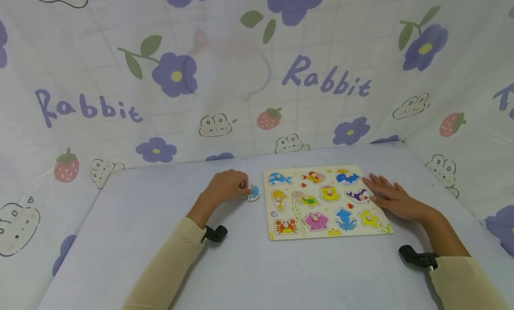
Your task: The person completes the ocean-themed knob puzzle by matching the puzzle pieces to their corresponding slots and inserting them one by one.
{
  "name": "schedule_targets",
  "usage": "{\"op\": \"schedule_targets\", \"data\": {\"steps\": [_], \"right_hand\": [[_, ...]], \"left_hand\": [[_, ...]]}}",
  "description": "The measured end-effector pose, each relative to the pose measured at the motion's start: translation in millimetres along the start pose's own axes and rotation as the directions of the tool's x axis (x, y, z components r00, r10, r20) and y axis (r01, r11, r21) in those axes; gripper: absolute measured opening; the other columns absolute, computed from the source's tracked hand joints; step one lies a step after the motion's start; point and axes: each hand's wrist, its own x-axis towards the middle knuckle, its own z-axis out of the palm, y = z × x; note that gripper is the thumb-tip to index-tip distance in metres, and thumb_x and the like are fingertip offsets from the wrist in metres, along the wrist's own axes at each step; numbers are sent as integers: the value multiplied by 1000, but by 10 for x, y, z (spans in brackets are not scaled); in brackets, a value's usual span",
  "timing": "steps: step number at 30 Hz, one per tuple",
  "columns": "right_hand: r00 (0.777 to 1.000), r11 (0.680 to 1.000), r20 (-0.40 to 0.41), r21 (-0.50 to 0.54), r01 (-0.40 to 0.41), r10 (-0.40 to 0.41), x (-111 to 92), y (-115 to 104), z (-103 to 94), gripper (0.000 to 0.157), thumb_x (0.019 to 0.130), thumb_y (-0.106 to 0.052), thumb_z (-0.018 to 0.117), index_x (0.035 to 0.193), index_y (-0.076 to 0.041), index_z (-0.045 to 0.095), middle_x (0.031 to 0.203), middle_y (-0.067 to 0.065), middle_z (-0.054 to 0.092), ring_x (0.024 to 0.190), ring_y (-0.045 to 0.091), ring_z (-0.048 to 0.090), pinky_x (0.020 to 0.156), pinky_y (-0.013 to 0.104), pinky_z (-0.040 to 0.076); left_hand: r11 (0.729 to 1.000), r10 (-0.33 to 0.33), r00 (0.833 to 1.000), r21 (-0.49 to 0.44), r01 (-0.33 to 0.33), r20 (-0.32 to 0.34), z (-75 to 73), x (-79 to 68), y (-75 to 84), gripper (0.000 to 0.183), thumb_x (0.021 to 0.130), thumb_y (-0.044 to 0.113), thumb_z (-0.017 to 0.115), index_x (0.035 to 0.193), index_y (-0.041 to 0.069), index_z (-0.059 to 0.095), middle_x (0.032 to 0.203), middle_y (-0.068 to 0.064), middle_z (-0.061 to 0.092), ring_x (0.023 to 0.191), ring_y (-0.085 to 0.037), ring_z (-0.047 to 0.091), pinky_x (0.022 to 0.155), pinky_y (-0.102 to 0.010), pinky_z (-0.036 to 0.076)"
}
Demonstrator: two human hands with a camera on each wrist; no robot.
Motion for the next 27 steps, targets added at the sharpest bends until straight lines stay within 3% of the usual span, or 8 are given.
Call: {"op": "schedule_targets", "data": {"steps": [6, 10, 17, 27], "right_hand": [[1000, 1000, 1, 2, -1, 1, -8, -11, 0, 68, 105, -39, 50, 161, -13, 22, 167, 25, 2, 151, 47, -13, 113, 66, -17], [1000, 1000, 0, 1, -3, 3, -11, -8, 3, 68, 105, -38, 49, 161, -12, 22, 166, 26, 3, 151, 47, -13, 113, 66, -17], [1000, 1000, 0, 12, 8, -8, -15, 6, 10, 67, 105, -37, 50, 161, -11, 22, 166, 27, 3, 151, 48, -12, 113, 66, -16], [1000, 1000, -2, -5, 3, -3, 2, 16, 6, 68, 105, -40, 50, 162, -15, 23, 167, 24, 3, 151, 47, -13, 112, 65, -18]], "left_hand": [[999, 45, 999, 0, -45, -30, -92, -38, -32, 14, 93, 33, 76, 94, 20, 69, 79, 7, 63, 73, -13, 55, 64, -29, 44], [997, 71, 997, 27, -71, -7, -71, -26, -56, 11, 93, 30, 75, 96, 22, 69, 81, 7, 62, 74, -12, 55, 65, -30, 44], [998, 61, 998, 9, -62, 27, -4, 13, -77, 7, 94, 26, 74, 96, 22, 69, 84, 7, 62, 76, -13, 55, 68, -31, 45], [997, 44, 999, -71, -43, 4, 76, 32, -181, 14, 92, 34, 77, 94, 23, 70, 85, 7, 64, 81, -14, 56, 70, -33, 46]]}}
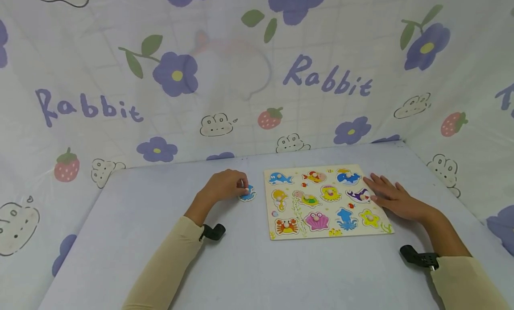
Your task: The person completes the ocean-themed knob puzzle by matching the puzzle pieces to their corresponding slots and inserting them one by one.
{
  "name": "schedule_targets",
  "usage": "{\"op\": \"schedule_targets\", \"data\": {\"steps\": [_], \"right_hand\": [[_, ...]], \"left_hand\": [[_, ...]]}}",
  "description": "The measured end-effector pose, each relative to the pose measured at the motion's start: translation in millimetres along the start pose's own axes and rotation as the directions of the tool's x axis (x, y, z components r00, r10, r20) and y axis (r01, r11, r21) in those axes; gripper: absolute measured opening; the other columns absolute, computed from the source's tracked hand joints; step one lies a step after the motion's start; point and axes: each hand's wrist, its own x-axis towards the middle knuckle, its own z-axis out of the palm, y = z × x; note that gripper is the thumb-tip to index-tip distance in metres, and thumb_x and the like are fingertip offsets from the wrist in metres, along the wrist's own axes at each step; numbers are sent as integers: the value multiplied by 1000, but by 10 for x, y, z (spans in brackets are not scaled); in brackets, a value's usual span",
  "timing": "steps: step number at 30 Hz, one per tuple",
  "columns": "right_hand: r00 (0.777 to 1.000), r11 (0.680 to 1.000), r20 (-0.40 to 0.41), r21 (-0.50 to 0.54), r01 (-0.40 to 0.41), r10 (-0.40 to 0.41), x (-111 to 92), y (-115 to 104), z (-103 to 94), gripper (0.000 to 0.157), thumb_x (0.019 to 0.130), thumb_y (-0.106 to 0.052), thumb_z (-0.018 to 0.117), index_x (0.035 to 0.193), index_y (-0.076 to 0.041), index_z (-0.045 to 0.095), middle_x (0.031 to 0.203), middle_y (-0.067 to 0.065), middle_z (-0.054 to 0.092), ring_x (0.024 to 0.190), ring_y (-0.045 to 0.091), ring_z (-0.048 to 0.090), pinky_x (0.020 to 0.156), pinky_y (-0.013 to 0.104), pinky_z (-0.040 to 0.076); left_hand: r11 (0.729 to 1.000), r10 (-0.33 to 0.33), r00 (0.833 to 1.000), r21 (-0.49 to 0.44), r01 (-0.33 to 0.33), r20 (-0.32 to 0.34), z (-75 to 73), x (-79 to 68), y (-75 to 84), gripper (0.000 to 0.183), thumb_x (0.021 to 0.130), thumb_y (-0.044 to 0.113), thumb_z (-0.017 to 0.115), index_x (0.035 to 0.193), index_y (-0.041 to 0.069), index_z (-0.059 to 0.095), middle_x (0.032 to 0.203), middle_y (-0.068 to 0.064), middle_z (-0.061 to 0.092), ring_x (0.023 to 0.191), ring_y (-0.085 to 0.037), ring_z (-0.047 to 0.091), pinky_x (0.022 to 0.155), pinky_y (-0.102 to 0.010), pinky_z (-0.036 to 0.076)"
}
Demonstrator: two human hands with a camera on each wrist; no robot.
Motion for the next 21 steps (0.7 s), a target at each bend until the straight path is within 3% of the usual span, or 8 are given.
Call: {"op": "schedule_targets", "data": {"steps": [12, 21], "right_hand": [[1000, 1000, 2, 15, 8, -8, -20, -3, 6, 68, 105, -39, 50, 161, -12, 24, 167, 25, 3, 151, 48, -13, 112, 66, -17], [1000, 1000, 4, 11, 6, -6, -9, -6, -8, 69, 104, -40, 50, 161, -13, 23, 167, 25, 3, 151, 47, -13, 112, 66, -18]], "left_hand": [[1000, 10, 1000, -27, -10, -10, -2, 7, -40, 17, 91, 35, 78, 94, 21, 71, 85, 8, 65, 80, -14, 55, 70, -32, 46], [998, 31, 999, -55, -32, -19, -94, 2, 48, 15, 92, 34, 77, 96, 21, 69, 89, 8, 65, 82, -14, 55, 71, -32, 46]]}}
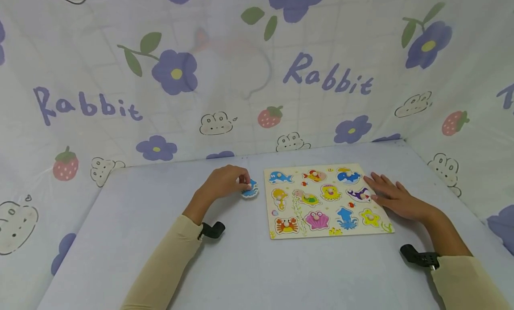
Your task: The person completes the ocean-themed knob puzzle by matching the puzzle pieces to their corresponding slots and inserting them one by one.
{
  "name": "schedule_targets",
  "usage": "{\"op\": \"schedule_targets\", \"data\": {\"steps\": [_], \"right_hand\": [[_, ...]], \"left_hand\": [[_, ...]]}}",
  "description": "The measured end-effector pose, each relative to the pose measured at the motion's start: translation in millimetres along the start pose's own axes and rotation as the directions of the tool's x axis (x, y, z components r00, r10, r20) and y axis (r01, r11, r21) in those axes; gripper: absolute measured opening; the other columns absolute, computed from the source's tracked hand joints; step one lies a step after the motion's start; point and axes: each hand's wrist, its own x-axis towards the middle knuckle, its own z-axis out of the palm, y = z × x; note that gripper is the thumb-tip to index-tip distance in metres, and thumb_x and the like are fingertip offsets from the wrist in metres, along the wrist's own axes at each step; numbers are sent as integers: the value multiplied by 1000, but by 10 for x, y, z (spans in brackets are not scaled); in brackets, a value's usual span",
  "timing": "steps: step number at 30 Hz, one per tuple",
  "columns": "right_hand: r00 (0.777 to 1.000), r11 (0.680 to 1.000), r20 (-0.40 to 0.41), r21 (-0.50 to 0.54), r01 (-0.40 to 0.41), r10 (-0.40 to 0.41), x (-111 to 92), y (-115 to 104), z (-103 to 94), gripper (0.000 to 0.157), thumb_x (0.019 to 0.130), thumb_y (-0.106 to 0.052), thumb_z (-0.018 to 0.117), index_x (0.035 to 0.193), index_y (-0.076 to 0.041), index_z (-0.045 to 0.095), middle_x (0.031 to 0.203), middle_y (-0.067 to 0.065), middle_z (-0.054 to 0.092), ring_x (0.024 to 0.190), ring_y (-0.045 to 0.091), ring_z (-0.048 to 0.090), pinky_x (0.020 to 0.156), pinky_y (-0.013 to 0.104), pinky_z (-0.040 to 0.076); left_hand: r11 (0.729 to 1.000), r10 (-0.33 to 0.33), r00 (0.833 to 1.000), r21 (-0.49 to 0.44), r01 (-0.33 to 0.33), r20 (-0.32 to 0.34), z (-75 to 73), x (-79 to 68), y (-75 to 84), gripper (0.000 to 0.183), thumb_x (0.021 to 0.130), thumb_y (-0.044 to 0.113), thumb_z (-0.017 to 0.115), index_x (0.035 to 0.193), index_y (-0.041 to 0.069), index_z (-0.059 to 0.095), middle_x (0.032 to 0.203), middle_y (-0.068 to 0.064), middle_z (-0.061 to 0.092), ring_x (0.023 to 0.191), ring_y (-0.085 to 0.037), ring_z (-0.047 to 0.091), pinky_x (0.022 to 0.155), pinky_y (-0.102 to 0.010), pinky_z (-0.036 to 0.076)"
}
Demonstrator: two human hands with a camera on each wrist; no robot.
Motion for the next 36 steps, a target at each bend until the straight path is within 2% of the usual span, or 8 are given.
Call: {"op": "schedule_targets", "data": {"steps": [10, 23, 36], "right_hand": [[1000, 1000, 2, -12, -17, 17, -5, 23, -17, 69, 104, -41, 50, 162, -16, 22, 167, 23, 2, 151, 46, -14, 112, 65, -19], [1000, 1000, 1, -12, -12, 12, -22, 35, -32, 67, 105, -38, 50, 161, -13, 22, 167, 25, 3, 151, 47, -12, 112, 66, -17], [1000, 1000, 8, -11, -14, 15, 16, 1, 1, 67, 106, -36, 49, 161, -12, 22, 167, 25, 2, 151, 48, -12, 112, 67, -17]], "left_hand": [[999, 39, 999, 9, -39, -6, -69, -9, 161, 16, 92, 34, 77, 99, 22, 70, 87, 10, 64, 79, -12, 55, 68, -29, 45], [996, 78, 997, 34, -78, -19, -95, -38, 305, 13, 91, 32, 78, 97, 22, 71, 86, 11, 64, 79, -12, 56, 68, -28, 46], [992, 115, 993, 58, -114, -16, -171, -155, 610, 16, 91, 36, 77, 99, 24, 71, 85, 12, 63, 80, -11, 56, 68, -28, 46]]}}
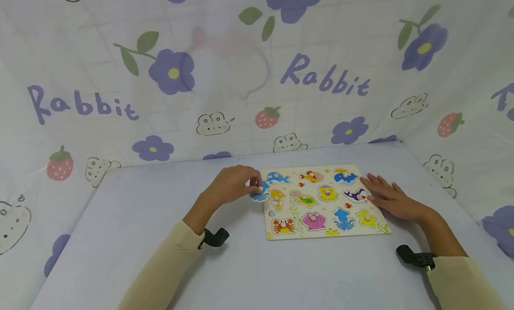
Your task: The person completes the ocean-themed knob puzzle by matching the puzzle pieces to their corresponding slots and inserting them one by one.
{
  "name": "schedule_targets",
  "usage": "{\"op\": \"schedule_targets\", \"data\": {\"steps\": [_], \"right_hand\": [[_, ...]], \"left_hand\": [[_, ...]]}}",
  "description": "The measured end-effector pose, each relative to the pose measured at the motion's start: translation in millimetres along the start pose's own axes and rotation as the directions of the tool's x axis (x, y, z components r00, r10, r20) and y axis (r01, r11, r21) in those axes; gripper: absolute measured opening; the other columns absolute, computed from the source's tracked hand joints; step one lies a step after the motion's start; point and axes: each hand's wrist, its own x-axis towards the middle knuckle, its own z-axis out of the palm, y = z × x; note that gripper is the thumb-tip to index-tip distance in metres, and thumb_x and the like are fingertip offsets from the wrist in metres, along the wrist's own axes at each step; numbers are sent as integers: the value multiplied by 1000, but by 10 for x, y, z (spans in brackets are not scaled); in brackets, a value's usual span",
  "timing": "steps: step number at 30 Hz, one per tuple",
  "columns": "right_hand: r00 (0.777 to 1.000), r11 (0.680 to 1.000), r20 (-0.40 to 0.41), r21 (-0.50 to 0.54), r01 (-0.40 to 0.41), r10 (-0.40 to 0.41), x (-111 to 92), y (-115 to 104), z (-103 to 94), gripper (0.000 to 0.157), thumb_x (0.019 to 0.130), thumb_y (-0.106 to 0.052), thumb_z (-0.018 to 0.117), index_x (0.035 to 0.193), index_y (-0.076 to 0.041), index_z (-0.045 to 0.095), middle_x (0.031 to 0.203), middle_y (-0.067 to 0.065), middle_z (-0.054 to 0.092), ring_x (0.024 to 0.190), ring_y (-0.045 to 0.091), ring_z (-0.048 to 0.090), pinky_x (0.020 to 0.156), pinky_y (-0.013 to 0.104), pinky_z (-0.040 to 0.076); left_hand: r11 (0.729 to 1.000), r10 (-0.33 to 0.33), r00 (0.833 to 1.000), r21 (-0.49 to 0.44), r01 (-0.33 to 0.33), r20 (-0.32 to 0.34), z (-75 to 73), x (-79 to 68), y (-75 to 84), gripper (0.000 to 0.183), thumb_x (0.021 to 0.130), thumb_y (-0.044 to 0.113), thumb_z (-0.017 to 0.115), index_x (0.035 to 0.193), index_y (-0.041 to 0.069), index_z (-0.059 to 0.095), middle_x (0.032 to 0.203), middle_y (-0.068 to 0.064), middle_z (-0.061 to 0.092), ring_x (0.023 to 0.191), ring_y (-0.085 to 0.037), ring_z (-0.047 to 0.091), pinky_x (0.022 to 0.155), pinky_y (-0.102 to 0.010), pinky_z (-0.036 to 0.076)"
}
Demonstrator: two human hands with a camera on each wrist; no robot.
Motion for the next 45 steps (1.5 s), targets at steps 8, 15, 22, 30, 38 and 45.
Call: {"op": "schedule_targets", "data": {"steps": [8, 15, 22, 30, 38, 45], "right_hand": [[1000, 1000, -3, 2, -9, 9, 3, -21, 13, 67, 105, -37, 49, 161, -13, 22, 167, 25, 3, 151, 47, -12, 112, 67, -16], [1000, 1000, 5, 2, -5, 5, 6, -33, 10, 67, 105, -38, 49, 161, -12, 22, 167, 25, 2, 151, 48, -12, 113, 67, -15], [1000, 1000, 3, -3, 6, -6, 29, -17, -31, 68, 105, -38, 49, 162, -13, 22, 167, 24, 2, 151, 47, -12, 113, 66, -15], [1000, 1000, 3, -12, 3, -3, 32, 26, -21, 67, 105, -38, 49, 162, -13, 22, 167, 24, 3, 151, 47, -12, 113, 67, -15], [1000, 1000, 12, 12, 5, -5, 18, 21, -5, 67, 106, -36, 50, 161, -11, 23, 167, 24, 2, 151, 47, -12, 112, 68, -16], [1000, 1000, 9, 10, 16, -16, 5, 39, -17, 66, 106, -35, 49, 161, -10, 23, 166, 25, 2, 151, 48, -11, 112, 68, -15]], "left_hand": [[997, 71, 997, -11, -71, 32, 50, 103, 329, 15, 93, 41, 74, 95, 27, 68, 84, 14, 62, 79, -9, 56, 68, -28, 45], [993, 117, 992, 20, -118, 57, 146, 241, 648, 19, 92, 44, 74, 95, 27, 68, 80, 12, 60, 77, -8, 54, 67, -26, 43], [987, 145, 986, 59, -150, 78, 345, 376, 912, 19, 92, 46, 73, 94, 28, 68, 74, 12, 57, 70, -5, 52, 61, -23, 40], [984, 168, 983, 55, -172, 69, 550, 581, 1143, 20, 90, 49, 73, 94, 31, 66, 73, 14, 58, 70, -4, 52, 63, -24, 40], [986, 140, 985, 74, -148, 103, 743, 746, 1318, 19, 91, 48, 73, 90, 30, 65, 71, 15, 58, 66, -1, 53, 62, -23, 40], [985, 129, 985, 102, -141, 113, 861, 838, 1452, 19, 90, 49, 74, 87, 32, 66, 73, 18, 57, 69, -2, 51, 62, -23, 40]]}}
